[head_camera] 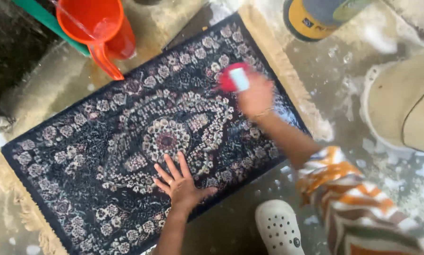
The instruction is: Scrubbing and washing a small rug with soap and water on a concrete floor.
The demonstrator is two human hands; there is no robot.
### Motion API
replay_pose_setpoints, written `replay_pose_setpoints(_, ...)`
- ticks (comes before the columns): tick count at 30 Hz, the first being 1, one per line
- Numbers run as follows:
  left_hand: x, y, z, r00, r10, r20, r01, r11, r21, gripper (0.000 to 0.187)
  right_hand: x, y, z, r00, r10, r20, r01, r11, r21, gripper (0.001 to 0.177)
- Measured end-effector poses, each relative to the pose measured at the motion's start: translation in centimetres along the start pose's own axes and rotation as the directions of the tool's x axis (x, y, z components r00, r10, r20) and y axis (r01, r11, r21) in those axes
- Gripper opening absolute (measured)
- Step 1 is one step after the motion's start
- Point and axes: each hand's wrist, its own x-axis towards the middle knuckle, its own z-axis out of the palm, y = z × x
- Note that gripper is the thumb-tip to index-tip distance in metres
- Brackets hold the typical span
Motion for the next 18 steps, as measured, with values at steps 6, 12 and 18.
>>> replay_pose_setpoints(6,-0.1,0.3,-0.6,0.994,-0.062,0.090,0.059,0.998,0.039,0.165,2.8,6.4,-3.0,0.993,-0.001,-0.115,-0.061,0.844,-0.532,0.036)
replay_pose_setpoints(12,-0.3,0.6,-0.7,0.985,-0.104,0.134,0.096,0.993,0.065,0.166,0.7,-8.4,-0.5,0.923,0.019,-0.385,0.015,0.996,0.087,0.032)
replay_pose_setpoints(18,0.2,0.5,-0.5,0.987,-0.116,0.111,0.106,0.991,0.087,0.167,0.4,-18.0,3.4,0.606,-0.654,-0.452,0.710,0.701,-0.062,0.034)
